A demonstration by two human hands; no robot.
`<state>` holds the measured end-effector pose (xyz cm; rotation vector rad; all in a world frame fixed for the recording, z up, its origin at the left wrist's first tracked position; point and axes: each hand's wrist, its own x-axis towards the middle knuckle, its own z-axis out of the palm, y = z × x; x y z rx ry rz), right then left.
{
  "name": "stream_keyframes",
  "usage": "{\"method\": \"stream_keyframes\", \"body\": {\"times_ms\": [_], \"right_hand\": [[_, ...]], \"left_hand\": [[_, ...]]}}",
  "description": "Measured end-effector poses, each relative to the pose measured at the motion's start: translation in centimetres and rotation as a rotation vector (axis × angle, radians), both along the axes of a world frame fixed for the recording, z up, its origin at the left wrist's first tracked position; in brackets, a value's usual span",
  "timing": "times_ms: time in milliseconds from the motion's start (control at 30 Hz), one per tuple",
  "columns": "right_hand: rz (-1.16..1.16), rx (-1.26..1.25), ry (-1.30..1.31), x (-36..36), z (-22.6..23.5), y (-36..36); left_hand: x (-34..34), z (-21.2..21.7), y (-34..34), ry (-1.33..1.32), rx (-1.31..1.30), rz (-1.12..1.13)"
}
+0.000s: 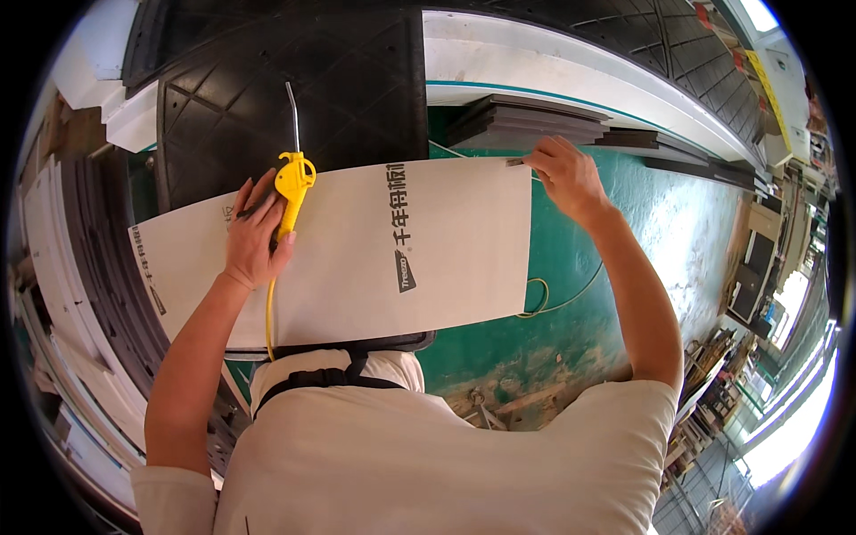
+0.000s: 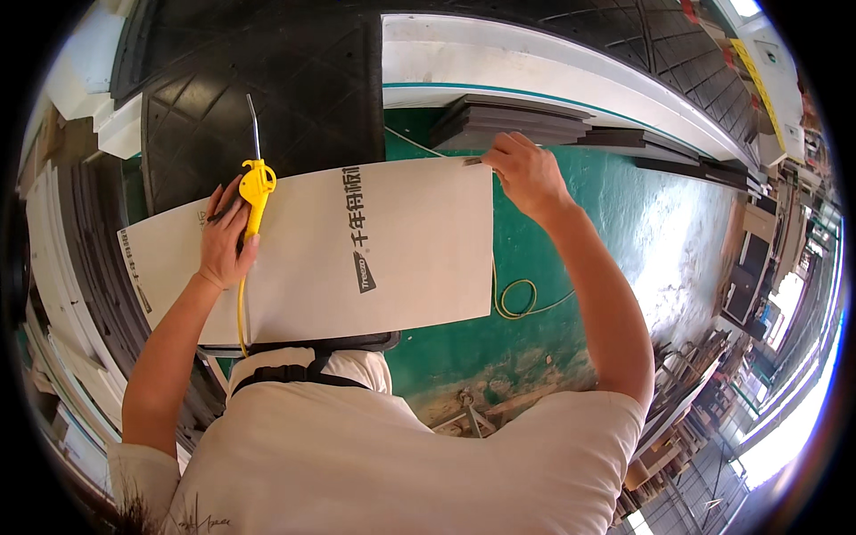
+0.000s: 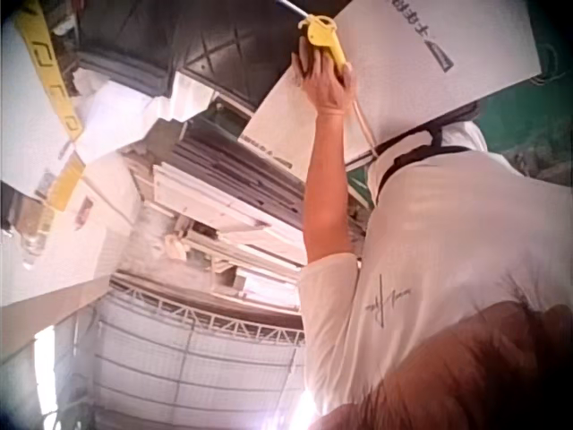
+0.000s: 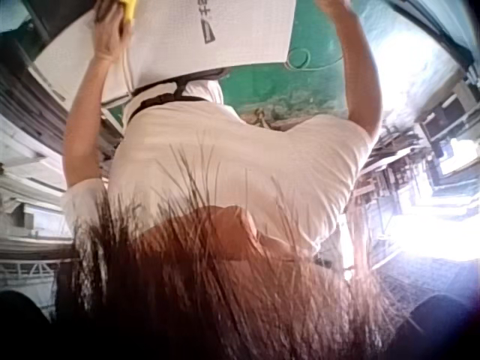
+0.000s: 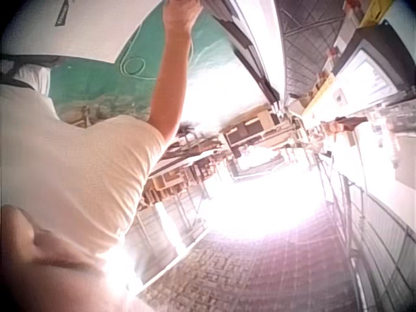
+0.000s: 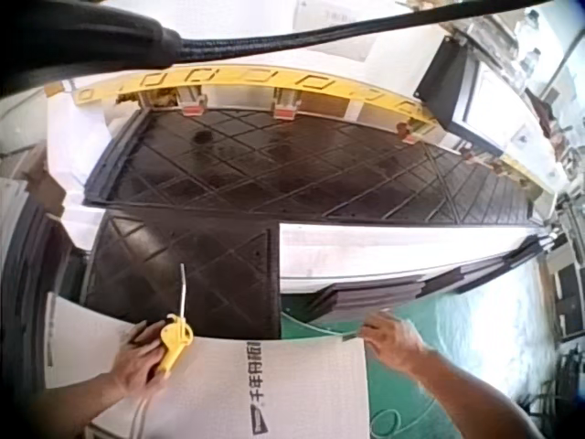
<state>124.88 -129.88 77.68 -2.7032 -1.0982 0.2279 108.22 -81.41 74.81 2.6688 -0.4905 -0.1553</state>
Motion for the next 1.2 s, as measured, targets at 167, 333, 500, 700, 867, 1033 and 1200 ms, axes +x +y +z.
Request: {"method": "stream_keyframes", "body": {"times_ms": [167, 333, 500, 700, 867, 1033, 1200], "right_hand": [[-0.033, -0.034, -0.011, -4.2, 0.5, -0.6], [0.004, -0.008, 0.101, -10.5, 2.0, -3.0], [-0.075, 0.057, -0.166, -3.0, 0.7, -0.5], [-0.078, -0.004, -0.030, -10.5, 0.1, -2.7], [-0.106, -0.103, 0.180, -23.7, 3.9, -4.9], [-0.150, -0.084, 0.071, -21.8, 3.8, -5.5], [-0.234, 0.035, -0.199, -10.0, 0.1, -1.3]], "left_hand": [[-0.2, -0.5, 0.1, -0.028, -0.002, -0.007], [-0.6, -0.5, 0.0, -0.055, -0.026, 0.007], [-0.6, -1.1, 0.2, -0.080, -0.034, 0.002], [-0.6, -1.9, 0.5, -0.127, 0.023, -0.051], [-1.7, -2.4, 1.1, -0.105, 0.058, -0.054], [-1.5, -2.4, 0.9, -0.127, 0.048, -0.059], [-1.3, -2.5, 0.9, -0.161, 0.049, -0.060]]}}
